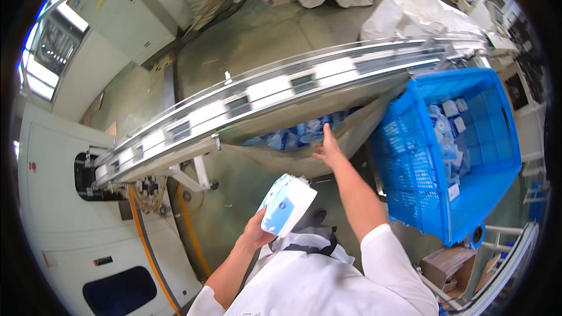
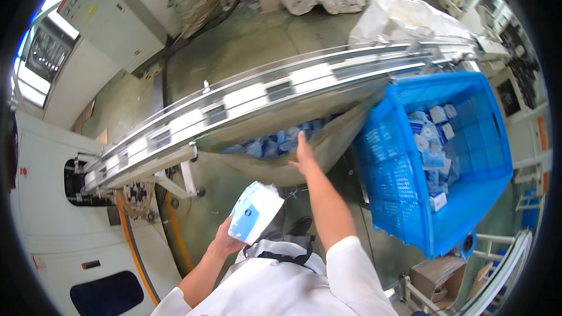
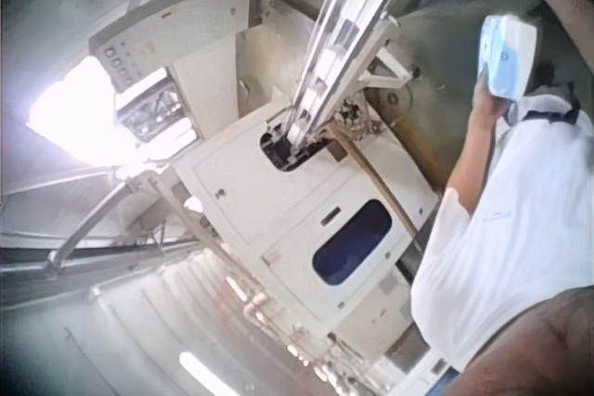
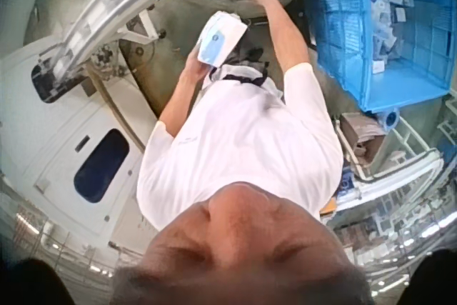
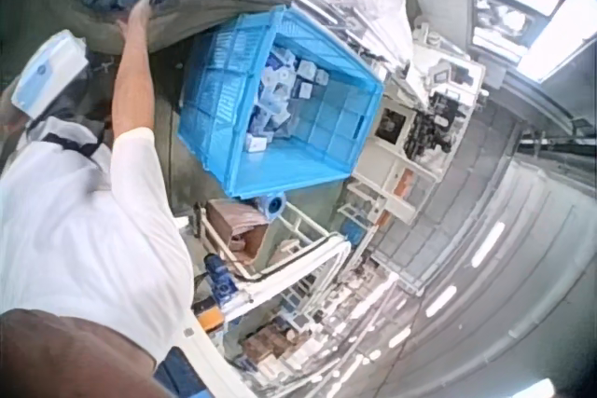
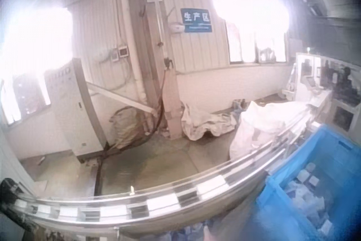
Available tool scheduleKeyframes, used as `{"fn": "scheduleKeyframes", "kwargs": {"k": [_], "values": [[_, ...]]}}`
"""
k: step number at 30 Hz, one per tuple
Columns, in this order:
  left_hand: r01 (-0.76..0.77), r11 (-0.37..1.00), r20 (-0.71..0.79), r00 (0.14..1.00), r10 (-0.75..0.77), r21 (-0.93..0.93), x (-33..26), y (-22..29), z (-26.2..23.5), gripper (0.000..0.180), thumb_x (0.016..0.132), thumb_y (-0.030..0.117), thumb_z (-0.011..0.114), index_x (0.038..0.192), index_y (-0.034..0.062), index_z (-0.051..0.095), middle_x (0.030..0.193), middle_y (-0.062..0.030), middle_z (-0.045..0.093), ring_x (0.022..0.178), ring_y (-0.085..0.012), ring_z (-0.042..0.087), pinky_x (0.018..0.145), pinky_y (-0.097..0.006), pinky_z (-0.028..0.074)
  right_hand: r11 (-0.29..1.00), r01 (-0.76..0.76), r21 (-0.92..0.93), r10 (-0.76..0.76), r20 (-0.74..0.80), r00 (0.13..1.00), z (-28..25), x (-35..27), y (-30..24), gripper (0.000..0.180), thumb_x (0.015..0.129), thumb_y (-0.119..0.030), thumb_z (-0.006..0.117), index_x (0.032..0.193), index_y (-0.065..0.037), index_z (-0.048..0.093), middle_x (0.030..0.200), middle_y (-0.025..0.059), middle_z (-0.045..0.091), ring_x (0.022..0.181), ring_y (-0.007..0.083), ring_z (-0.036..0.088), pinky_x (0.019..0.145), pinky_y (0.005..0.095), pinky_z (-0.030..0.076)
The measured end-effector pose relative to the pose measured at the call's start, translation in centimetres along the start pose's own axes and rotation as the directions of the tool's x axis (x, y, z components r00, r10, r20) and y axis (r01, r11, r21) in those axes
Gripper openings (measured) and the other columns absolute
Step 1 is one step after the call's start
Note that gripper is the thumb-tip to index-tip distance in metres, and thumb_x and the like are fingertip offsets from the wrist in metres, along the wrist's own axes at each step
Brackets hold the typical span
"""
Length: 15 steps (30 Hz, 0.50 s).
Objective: The person picks up blue-packaged items from a large blue crate and places them onto a conveyor belt, occasionally handling loose white tissues.
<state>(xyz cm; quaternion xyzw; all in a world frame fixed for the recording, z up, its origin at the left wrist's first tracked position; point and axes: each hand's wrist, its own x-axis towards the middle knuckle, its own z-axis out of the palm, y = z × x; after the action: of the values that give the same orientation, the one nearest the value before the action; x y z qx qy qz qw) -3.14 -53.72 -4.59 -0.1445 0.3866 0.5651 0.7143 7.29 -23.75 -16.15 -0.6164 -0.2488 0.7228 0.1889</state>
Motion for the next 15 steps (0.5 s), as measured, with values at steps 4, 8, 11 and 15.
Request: {"fn": "scheduleKeyframes", "kwargs": {"k": [4, 8, 11, 15], "values": [[0.035, 0.999, 0.034, 0.999, -0.034, -0.035, 3.6, 4.2, -0.7, 0.052, 0.094, 0.043, 0.044, 0.132, 0.0091, 0.05, 0.131, -0.0073, 0.054, 0.12, -0.0255, 0.051, 0.101, -0.041, 0.039, 0.766, 0.288, -0.575, -0.365, -0.021, 0.931, 0.0, 8.4, 0.5, 0.075, 0.087, -0.057, 0.052, 0.141, -0.009, 0.034, 0.132, 0.0189, 0.048, 0.105, 0.0304, 0.057, 0.071, 0.0405, 0.053], [-0.009, 0.986, 0.134, 0.99, 0.032, -0.165, 7.4, 7.6, -1.5, 0.053, 0.096, 0.04, 0.047, 0.137, 0.0073, 0.04, 0.132, -0.0096, 0.053, 0.121, -0.0254, 0.051, 0.101, -0.044, 0.04, 0.841, 0.444, -0.309, -0.399, 0.199, 0.895, 3.1, -0.7, -1.8, 0.025, 0.093, -0.025, 0.056, 0.097, 0.0, 0.061, 0.077, 0.0041, 0.061, 0.061, 0.0094, 0.054, 0.05, 0.0235, 0.042], [-0.028, 0.996, 0.112, 0.993, 0.038, -0.089, 10.8, 10.1, 0.7, 0.053, 0.095, 0.036, 0.05, 0.137, 0.0052, 0.038, 0.134, -0.0111, 0.051, 0.121, -0.0265, 0.051, 0.102, -0.046, 0.039, 0.821, 0.485, -0.302, -0.435, 0.221, 0.873, 3.3, -9.2, -3.6, 0.022, 0.092, -0.019, 0.059, 0.08, -0.001, 0.063, 0.064, -0.0023, 0.054, 0.058, 0.0052, 0.048, 0.052, 0.0235, 0.039], [-0.083, 0.996, 0.235, 0.969, 0.076, 0.018, 14.0, 11.9, 3.5, 0.053, 0.094, 0.03, 0.055, 0.136, 0.0038, 0.039, 0.129, -0.0114, 0.054, 0.118, -0.0259, 0.053, 0.099, -0.045, 0.042, 0.545, 0.609, -0.576, -0.523, 0.334, 0.784, 4.6, -14.1, -6.0, 0.025, 0.087, -0.021, 0.064, 0.081, 0.002, 0.062, 0.063, 0.0104, 0.058, 0.054, 0.0134, 0.05, 0.053, 0.0295, 0.042]]}}
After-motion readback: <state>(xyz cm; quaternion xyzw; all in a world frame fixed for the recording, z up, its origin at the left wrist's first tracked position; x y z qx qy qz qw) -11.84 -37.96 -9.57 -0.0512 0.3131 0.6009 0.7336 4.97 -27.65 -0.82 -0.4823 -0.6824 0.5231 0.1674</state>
